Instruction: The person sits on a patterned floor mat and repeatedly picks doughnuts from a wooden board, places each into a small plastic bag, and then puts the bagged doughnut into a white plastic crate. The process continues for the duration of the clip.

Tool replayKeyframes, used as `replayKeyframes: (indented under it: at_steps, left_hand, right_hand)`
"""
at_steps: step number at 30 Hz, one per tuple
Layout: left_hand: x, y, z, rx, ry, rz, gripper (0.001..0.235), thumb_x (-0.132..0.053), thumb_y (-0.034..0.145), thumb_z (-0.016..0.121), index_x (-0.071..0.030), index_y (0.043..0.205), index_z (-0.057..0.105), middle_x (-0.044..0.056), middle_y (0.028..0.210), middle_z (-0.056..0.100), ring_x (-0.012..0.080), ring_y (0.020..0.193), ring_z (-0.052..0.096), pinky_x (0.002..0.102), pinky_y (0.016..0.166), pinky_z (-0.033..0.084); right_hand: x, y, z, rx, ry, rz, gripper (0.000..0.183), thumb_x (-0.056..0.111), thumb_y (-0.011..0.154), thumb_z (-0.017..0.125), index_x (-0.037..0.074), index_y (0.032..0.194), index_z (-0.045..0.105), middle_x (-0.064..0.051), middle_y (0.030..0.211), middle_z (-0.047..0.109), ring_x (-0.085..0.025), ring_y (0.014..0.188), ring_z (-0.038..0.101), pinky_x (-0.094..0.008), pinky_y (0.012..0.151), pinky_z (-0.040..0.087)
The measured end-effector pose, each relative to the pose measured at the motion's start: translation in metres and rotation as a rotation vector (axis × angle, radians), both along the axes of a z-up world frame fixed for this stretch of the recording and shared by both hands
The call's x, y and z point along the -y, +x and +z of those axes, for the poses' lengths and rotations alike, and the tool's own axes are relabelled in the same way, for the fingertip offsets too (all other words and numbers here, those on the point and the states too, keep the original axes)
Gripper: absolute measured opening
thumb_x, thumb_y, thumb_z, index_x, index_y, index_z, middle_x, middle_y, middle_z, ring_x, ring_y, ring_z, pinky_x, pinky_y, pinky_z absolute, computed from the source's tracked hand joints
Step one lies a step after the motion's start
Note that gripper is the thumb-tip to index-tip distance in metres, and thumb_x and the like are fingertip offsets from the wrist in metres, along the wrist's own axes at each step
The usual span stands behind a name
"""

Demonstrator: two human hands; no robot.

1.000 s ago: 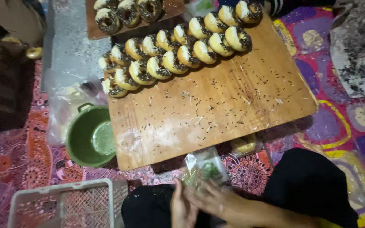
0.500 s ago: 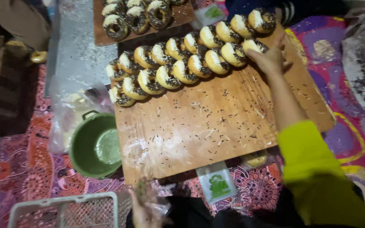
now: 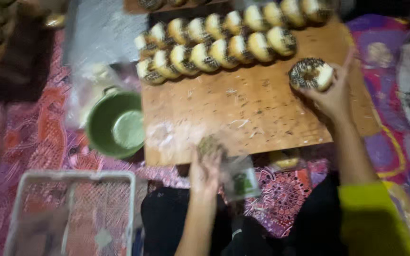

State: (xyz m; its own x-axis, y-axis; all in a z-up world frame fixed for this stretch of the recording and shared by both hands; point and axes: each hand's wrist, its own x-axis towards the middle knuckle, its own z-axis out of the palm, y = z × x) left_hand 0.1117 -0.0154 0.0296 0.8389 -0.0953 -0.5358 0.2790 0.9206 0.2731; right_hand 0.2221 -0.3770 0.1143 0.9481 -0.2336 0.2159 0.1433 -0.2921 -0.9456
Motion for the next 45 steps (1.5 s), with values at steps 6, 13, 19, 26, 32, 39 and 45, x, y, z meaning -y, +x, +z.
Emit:
replayKeyframes:
  at_steps: [6,13,19,26,32,39,45]
  left_hand:
    - [0.026,-0.004,0.024,-0.016,-0.087,0.117,0.063,-0.044,0.102,0.051,0.002,0.145,0.047,0.019,0.142,0.057,0.0308,0.129,0.058,0.041,0.11,0.05]
    - [0.065,-0.076,0.088,-0.054,0.201,0.049,0.045,-0.022,0.092,0.068,-0.015,0.135,0.058,0.006,0.123,0.072,0.0195,0.104,0.073,0.035,0.085,0.064]
    - [0.076,-0.097,0.102,-0.039,0.01,0.139,0.035,-0.017,0.093,0.072,-0.002,0.124,0.063,0.013,0.113,0.073,0.0249,0.096,0.074,0.041,0.079,0.066]
    - [0.05,-0.122,0.065,0.031,0.08,-0.082,0.031,-0.013,0.097,0.069,-0.006,0.124,0.059,0.015,0.114,0.07,0.0286,0.098,0.072,0.038,0.074,0.065]
    - [0.031,-0.15,0.07,0.586,0.962,-0.303,0.075,-0.018,0.094,0.072,-0.044,0.14,0.02,0.024,0.131,0.068,0.0297,0.108,0.069,0.034,0.081,0.053]
    - [0.034,-0.167,0.119,0.559,0.81,-0.277,0.024,-0.019,0.106,0.063,0.0,0.116,0.074,0.017,0.106,0.079,0.0235,0.098,0.075,0.033,0.091,0.06]
    - [0.027,-0.202,0.188,0.959,1.492,-0.636,0.02,-0.014,0.099,0.061,-0.005,0.113,0.073,0.019,0.087,0.074,0.0341,0.073,0.075,0.038,0.065,0.058]
  right_hand:
    - [-0.109,-0.171,0.071,0.058,0.427,0.307,0.148,-0.009,0.064,0.077,0.024,0.165,-0.027,-0.015,0.148,0.053,-0.029,0.135,0.061,-0.044,0.102,0.062]
    - [-0.151,-0.217,0.053,0.06,-0.182,0.311,0.14,-0.002,0.068,0.087,0.01,0.161,-0.016,-0.025,0.141,0.059,-0.036,0.14,0.048,-0.048,0.117,0.034]
    - [-0.164,-0.25,0.045,0.081,-0.36,0.056,0.116,0.002,0.076,0.083,0.007,0.167,0.011,-0.019,0.144,0.065,-0.035,0.153,0.042,-0.048,0.127,0.027]
    - [-0.158,-0.253,0.046,0.014,-0.099,0.142,0.12,0.02,0.065,0.092,0.004,0.16,0.02,-0.013,0.139,0.049,-0.034,0.127,0.051,-0.043,0.106,0.042]
    - [-0.138,-0.233,0.064,0.121,-0.531,0.378,0.019,0.014,0.099,0.072,0.012,0.117,0.078,-0.006,0.115,0.077,-0.023,0.099,0.075,-0.034,0.089,0.056]
    - [-0.115,-0.263,0.079,0.285,-0.763,0.403,0.032,0.012,0.086,0.07,0.011,0.117,0.077,-0.01,0.103,0.074,-0.027,0.09,0.071,-0.037,0.079,0.055]
    - [-0.102,-0.265,0.137,0.494,-1.201,0.665,0.03,0.028,0.077,0.076,0.003,0.093,0.072,-0.01,0.087,0.067,-0.03,0.087,0.066,-0.045,0.079,0.054]
